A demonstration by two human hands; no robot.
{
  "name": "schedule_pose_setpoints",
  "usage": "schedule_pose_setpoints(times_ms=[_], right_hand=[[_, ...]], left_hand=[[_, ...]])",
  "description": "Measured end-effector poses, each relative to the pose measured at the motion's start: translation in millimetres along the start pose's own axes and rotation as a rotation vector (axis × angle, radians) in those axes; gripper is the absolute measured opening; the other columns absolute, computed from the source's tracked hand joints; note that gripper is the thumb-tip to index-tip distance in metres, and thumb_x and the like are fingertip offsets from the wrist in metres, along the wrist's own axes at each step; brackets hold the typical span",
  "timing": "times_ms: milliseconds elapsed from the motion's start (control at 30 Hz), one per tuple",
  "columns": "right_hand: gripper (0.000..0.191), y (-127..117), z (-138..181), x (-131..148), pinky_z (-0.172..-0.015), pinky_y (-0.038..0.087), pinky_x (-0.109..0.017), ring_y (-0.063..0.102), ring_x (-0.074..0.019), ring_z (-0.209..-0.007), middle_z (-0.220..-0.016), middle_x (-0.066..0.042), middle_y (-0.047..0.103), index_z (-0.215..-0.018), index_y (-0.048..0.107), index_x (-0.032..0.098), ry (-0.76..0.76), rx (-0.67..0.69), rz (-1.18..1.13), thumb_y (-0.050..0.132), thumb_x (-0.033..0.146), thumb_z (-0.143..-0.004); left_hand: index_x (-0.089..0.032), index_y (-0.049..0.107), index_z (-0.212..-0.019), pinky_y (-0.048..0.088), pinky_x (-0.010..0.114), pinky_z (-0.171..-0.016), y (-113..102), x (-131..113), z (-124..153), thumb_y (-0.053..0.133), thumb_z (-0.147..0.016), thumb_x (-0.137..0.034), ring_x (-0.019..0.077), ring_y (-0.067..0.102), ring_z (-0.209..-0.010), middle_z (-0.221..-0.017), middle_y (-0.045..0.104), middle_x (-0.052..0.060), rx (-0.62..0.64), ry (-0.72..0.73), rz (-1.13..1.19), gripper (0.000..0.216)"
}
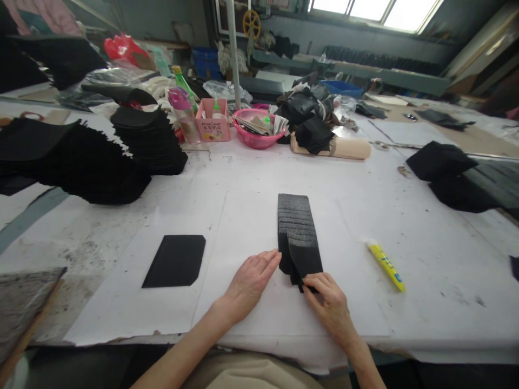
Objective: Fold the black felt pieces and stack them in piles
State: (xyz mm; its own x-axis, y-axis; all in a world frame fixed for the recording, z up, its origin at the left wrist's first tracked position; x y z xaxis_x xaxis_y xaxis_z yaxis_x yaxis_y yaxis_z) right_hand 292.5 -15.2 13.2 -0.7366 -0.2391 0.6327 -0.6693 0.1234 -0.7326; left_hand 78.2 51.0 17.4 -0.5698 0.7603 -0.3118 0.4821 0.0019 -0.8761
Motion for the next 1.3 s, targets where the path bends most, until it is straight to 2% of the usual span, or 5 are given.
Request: schedule_pose_setpoints(times_ms=[667,800,933,1133,1300], right_hand=[[0.01,1.5,1.2,-13.1,-0.081,0.048,-0.033,0.059,-0.0208,-0.088,-0.091,-0.004,0.066,-0.085,0.064,0.021,0.307,-0.132,-0.344,0.061,0.03,-0.086],[0.014,-32.6,12.8,-37.4,-0.064,0.045,-0.024,0.055,-0.0137,-0.069,-0.077,0.001,0.06,-0.085,0.062,0.019,0.558,-0.612,-0.65,0.064,0.033,-0.081],[0.01,-82.0,25.9,-21.0,-0.067,0.045,-0.025,0.055,-0.0135,-0.072,-0.078,0.001,0.058,-0.08,0.06,0.019,0.431,-0.961,-0.451,0.066,0.026,-0.077],[0.012,-35.2,13.6,70.1,-0.08,0.049,-0.032,0.061,-0.0199,-0.091,-0.102,-0.007,0.064,-0.097,0.061,0.02,-0.025,-0.004,0.027,0.054,0.015,-0.088],[0.013,47.9,17.6,104.2,-0.067,0.047,-0.031,0.058,-0.0195,-0.078,-0.083,-0.005,0.061,-0.086,0.058,0.021,-0.091,0.274,0.062,0.049,0.012,-0.092]], left_hand=[[-0.014,0.061,-0.113,0.053,0.041,-0.089,16.1,-10.8,-8.9,0.062,-0.09,-0.014,0.0271,0.059,-0.106,-0.114,0.061,0.013,-0.028,0.16,-0.141,0.023],[-0.015,0.062,-0.113,0.052,0.041,-0.09,19.2,-11.8,-8.2,0.063,-0.09,-0.016,0.0277,0.058,-0.107,-0.112,0.061,0.012,-0.002,0.128,-0.128,0.023],[-0.018,0.062,-0.116,0.05,0.043,-0.094,17.3,-5.3,-6.0,0.064,-0.09,-0.021,0.0276,0.056,-0.112,-0.115,0.061,0.01,0.044,0.06,0.028,0.025],[-0.019,0.063,-0.11,0.05,0.03,-0.091,-12.3,26.2,5.3,0.05,-0.099,-0.02,0.0165,0.059,-0.103,-0.11,0.062,0.007,-0.025,-0.178,0.56,0.017],[-0.019,0.065,-0.094,0.046,0.028,-0.076,-45.3,40.7,38.2,0.056,-0.097,-0.026,0.015,0.058,-0.083,-0.087,0.062,0.002,-0.157,-0.38,0.413,0.012]])
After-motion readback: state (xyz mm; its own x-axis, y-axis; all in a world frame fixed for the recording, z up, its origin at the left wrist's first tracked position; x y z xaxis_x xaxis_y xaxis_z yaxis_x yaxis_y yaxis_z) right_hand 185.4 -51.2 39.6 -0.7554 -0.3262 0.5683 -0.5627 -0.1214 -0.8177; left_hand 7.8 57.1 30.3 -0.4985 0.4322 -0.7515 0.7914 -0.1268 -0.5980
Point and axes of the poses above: each hand's wrist, its own z-axis away from the middle knuckle, its own y-axis out of the palm, x = y × z, the point moved 3 cm from there along -z, towards the middle knuckle
